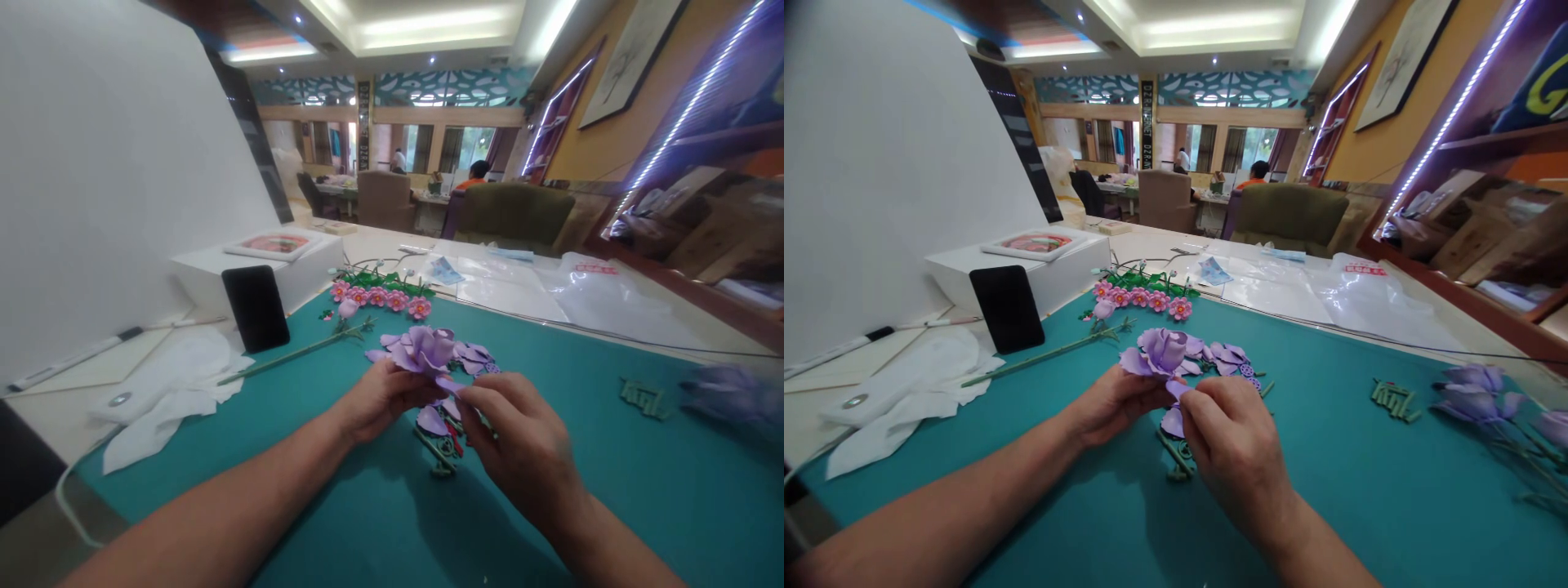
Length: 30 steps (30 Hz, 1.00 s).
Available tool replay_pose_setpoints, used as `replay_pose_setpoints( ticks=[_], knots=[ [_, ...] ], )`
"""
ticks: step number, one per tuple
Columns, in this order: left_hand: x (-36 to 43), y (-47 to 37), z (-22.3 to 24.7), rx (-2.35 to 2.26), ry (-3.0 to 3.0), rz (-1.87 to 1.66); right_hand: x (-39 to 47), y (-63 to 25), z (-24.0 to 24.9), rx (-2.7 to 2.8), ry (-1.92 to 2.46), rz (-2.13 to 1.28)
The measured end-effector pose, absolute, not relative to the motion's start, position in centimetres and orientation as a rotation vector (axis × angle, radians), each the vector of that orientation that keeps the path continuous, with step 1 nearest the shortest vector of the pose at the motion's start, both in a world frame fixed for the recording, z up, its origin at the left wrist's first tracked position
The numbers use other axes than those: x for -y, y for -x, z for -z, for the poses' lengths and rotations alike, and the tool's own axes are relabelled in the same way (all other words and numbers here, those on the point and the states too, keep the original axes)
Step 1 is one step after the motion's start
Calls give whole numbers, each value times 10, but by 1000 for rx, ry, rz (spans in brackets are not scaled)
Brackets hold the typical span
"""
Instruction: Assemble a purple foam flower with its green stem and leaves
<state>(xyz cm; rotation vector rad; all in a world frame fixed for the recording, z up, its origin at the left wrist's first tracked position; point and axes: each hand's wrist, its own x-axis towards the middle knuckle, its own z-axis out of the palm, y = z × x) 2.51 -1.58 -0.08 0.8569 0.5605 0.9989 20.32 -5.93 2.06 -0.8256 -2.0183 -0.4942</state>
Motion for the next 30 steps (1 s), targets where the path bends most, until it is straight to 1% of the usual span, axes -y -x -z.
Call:
replay_pose_setpoints(
  ticks=[30],
  knots=[
    [16,-27,4,-581,-908,-1027,59,-203,-15,2040,849,443]
  ],
)
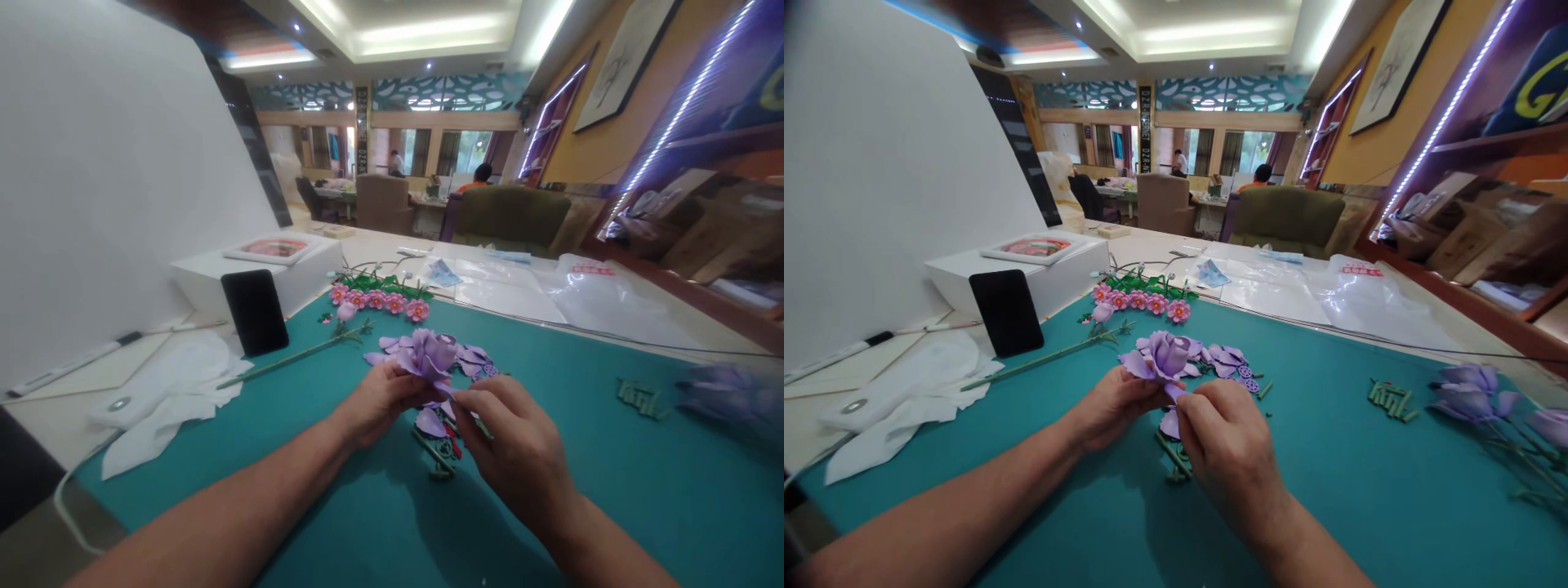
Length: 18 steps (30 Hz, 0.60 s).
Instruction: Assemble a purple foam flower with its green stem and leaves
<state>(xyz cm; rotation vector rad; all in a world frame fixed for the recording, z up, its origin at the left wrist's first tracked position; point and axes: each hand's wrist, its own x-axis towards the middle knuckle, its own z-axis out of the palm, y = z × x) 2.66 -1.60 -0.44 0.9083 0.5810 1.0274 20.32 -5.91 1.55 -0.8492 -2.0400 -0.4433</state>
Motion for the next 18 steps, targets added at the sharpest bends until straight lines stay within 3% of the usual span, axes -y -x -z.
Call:
replay_pose_setpoints(
  ticks=[18],
  knots=[
    [14,-30,6,-597,-812,-1141,57,-190,-3,2014,783,361]
  ],
)
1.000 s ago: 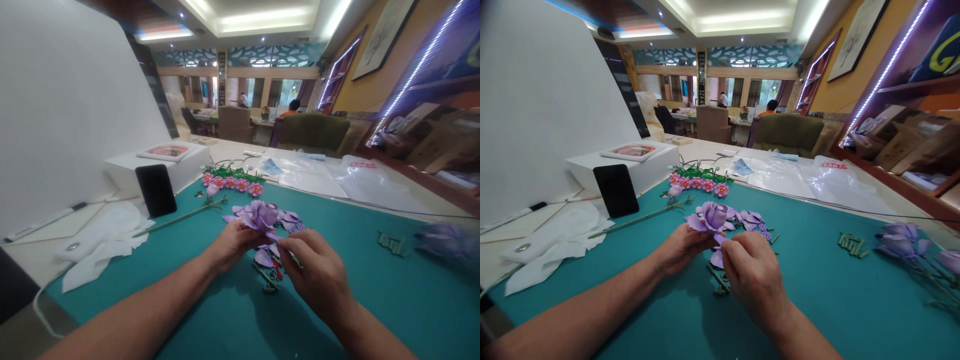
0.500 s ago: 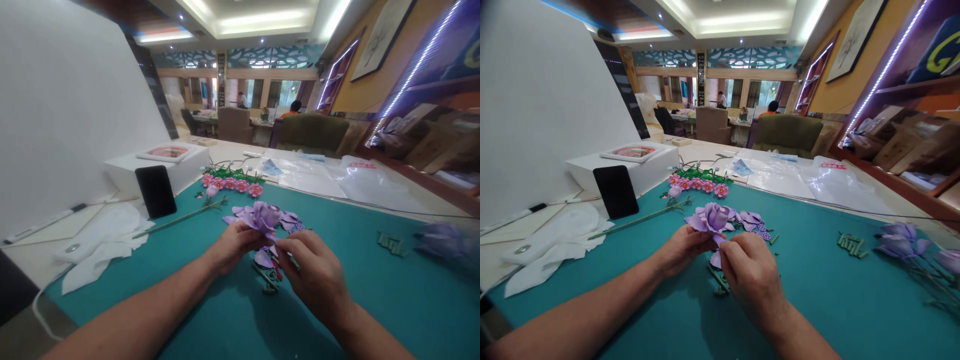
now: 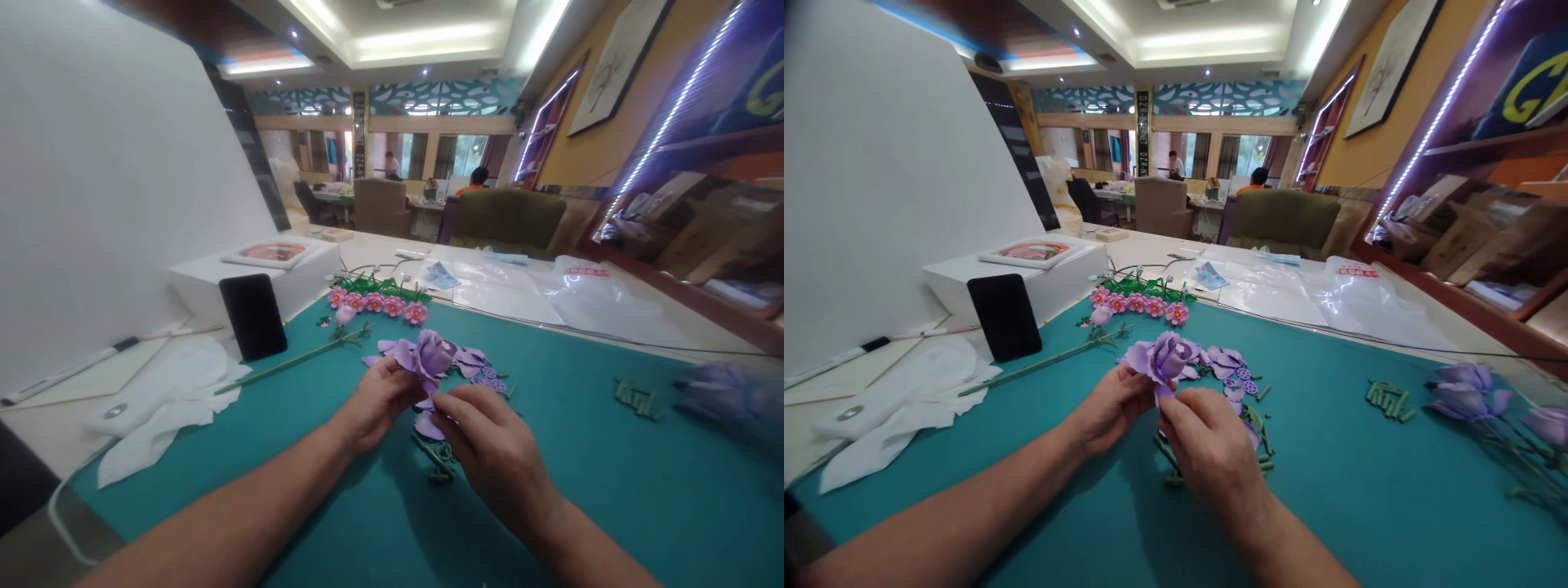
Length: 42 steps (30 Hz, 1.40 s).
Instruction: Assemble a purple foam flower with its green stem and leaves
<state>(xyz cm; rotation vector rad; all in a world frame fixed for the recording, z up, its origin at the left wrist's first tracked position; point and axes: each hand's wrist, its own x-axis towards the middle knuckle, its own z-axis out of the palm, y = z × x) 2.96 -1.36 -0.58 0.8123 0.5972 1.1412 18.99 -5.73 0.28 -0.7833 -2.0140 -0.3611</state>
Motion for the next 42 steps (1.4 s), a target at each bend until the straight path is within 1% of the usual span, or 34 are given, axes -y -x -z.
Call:
replay_pose_setpoints(
  ticks=[4,7,14,18,22,25,31,42],
  knots=[
    [14,-30,2,-591,-805,-1147,59,-188,-2,2023,741,286],
    [11,-27,0,-610,-792,-1158,53,-198,-5,1993,817,195],
    [1,-15,-3,-647,-715,-1170,15,-256,-5,1804,1412,100],
    [0,-13,-4,-646,-712,-1172,4,-272,5,1913,1827,-9],
    [1,-13,-5,-659,-703,-1166,3,-272,11,2049,2043,-66],
    [2,-14,-6,-655,-700,-1164,1,-271,17,2104,2058,-53],
    [3,-14,-7,-616,-715,-1145,-6,-274,29,2134,1933,-127],
    [6,-16,-7,-629,-712,-1096,1,-264,14,1837,1811,-377]
  ],
)
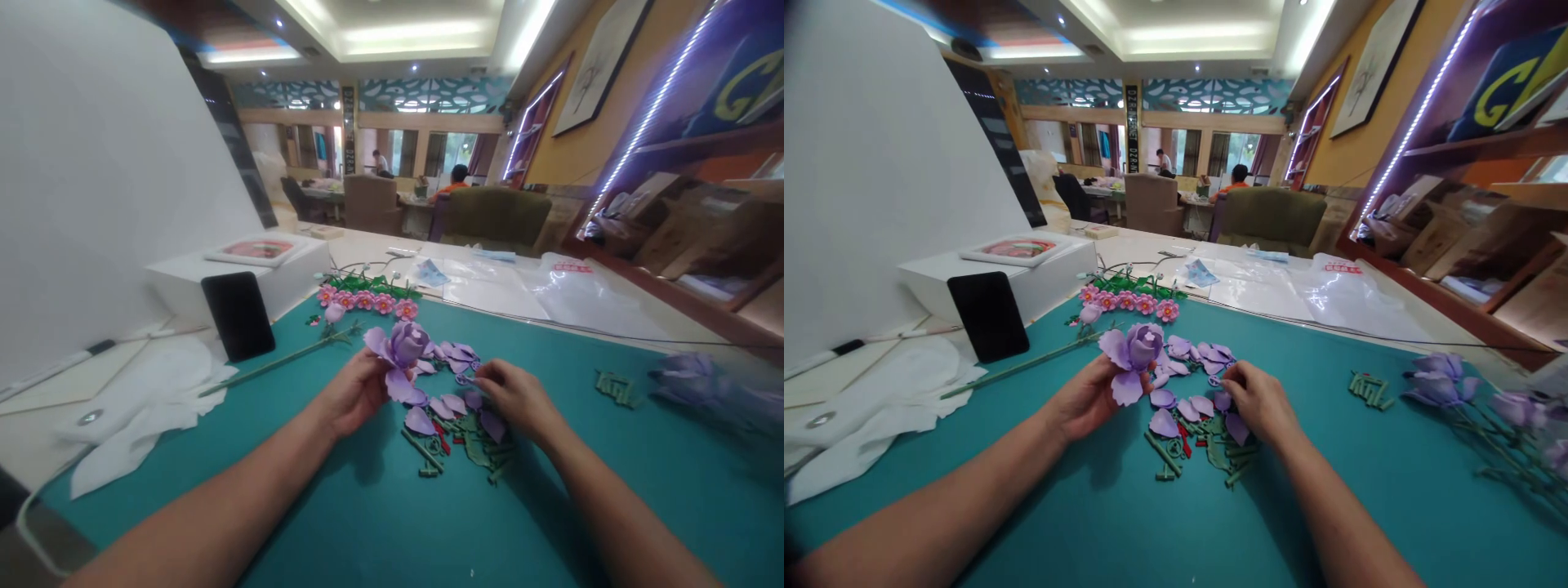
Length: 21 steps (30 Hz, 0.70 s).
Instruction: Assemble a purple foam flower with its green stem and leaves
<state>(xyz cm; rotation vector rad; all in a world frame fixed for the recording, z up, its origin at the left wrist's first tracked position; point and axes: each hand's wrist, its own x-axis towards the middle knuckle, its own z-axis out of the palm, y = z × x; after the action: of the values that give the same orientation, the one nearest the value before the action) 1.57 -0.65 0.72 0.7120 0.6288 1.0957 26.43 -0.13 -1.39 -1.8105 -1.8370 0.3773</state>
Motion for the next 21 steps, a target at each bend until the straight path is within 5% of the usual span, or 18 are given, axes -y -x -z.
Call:
replay_pose_setpoints(
  ticks=[9,21],
  knots=[
    [8,-17,-7,-660,-751,-1037,7,-251,14,1661,1635,-362],
    [9,-18,-7,-600,-782,-1023,13,-235,-2,1135,1309,-1082]
  ],
)
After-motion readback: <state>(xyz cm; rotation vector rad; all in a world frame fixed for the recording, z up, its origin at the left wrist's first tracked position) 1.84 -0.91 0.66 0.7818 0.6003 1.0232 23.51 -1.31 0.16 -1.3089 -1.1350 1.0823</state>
